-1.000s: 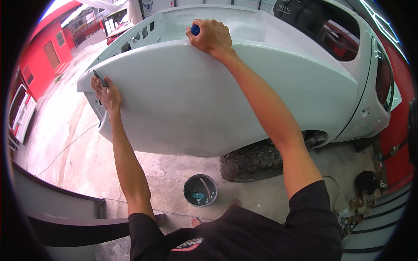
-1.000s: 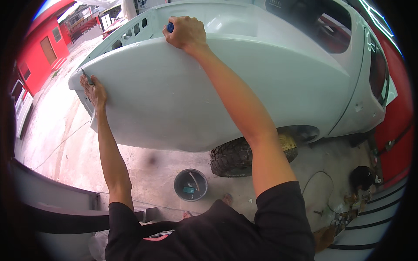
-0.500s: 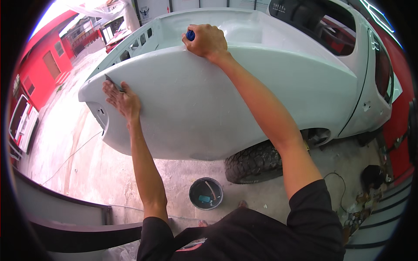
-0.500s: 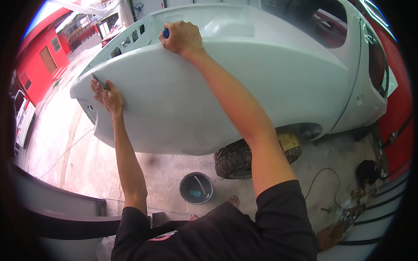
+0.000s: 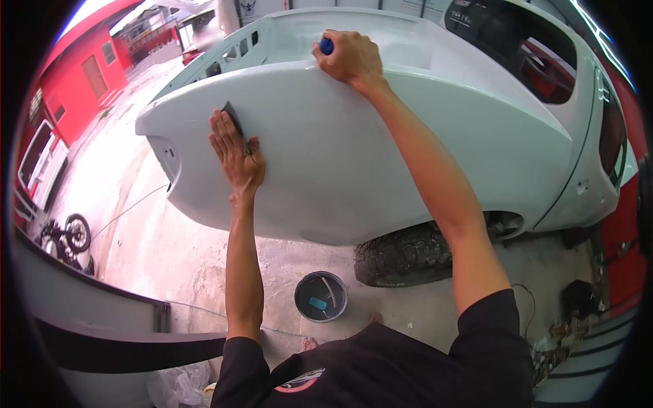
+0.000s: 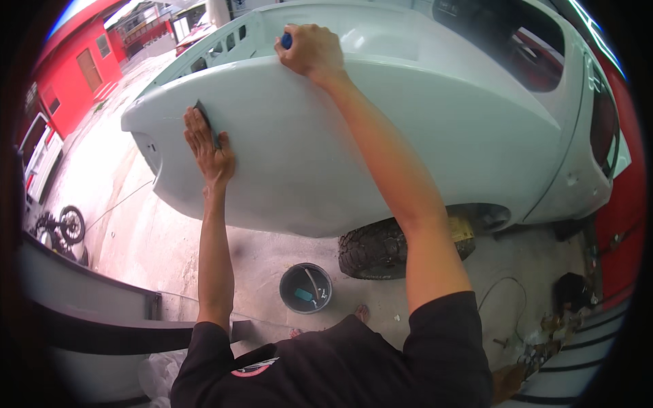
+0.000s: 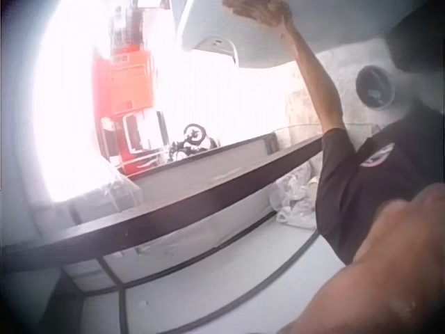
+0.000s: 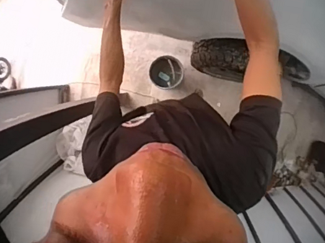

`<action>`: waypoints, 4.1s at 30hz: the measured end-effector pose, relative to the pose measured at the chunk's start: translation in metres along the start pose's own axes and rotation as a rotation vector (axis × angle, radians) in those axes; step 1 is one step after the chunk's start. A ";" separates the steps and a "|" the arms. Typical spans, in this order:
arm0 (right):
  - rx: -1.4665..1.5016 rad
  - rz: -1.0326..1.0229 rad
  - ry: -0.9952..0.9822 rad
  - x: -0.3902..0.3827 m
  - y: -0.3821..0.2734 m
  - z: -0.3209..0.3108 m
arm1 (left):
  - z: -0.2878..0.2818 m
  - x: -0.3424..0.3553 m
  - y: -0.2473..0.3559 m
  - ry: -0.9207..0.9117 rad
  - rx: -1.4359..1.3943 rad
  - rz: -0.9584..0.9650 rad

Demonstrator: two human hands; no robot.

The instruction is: Wet sanding the side panel of a white pickup truck bed using a sanding block and water from a bucket.

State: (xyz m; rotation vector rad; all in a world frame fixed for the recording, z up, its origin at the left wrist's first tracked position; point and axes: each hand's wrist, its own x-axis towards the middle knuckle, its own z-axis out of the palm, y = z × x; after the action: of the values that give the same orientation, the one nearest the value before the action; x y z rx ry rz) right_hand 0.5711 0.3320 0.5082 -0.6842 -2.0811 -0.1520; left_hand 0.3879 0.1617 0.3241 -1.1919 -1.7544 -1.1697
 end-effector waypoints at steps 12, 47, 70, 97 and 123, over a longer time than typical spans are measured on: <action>-0.075 0.055 -0.030 0.002 -0.003 -0.011 | -0.002 0.006 0.020 -0.096 -0.060 0.016; -0.069 0.025 0.004 0.000 -0.001 -0.009 | 0.000 0.012 0.020 -0.029 -0.110 -0.006; -0.029 0.048 -0.006 0.002 0.000 -0.003 | -0.002 0.026 0.015 0.004 -0.049 -0.044; -0.009 0.009 0.038 0.003 -0.002 -0.004 | -0.024 0.033 -0.030 -0.007 0.010 -0.014; 0.030 -0.032 0.073 -0.001 -0.011 -0.004 | -0.055 0.101 -0.091 0.055 0.037 -0.399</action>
State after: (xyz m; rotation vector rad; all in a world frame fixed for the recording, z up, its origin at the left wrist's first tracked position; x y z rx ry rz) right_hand 0.5684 0.3208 0.5118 -0.6186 -2.0212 -0.1614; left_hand 0.2726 0.1259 0.4068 -0.7971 -2.0197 -1.3729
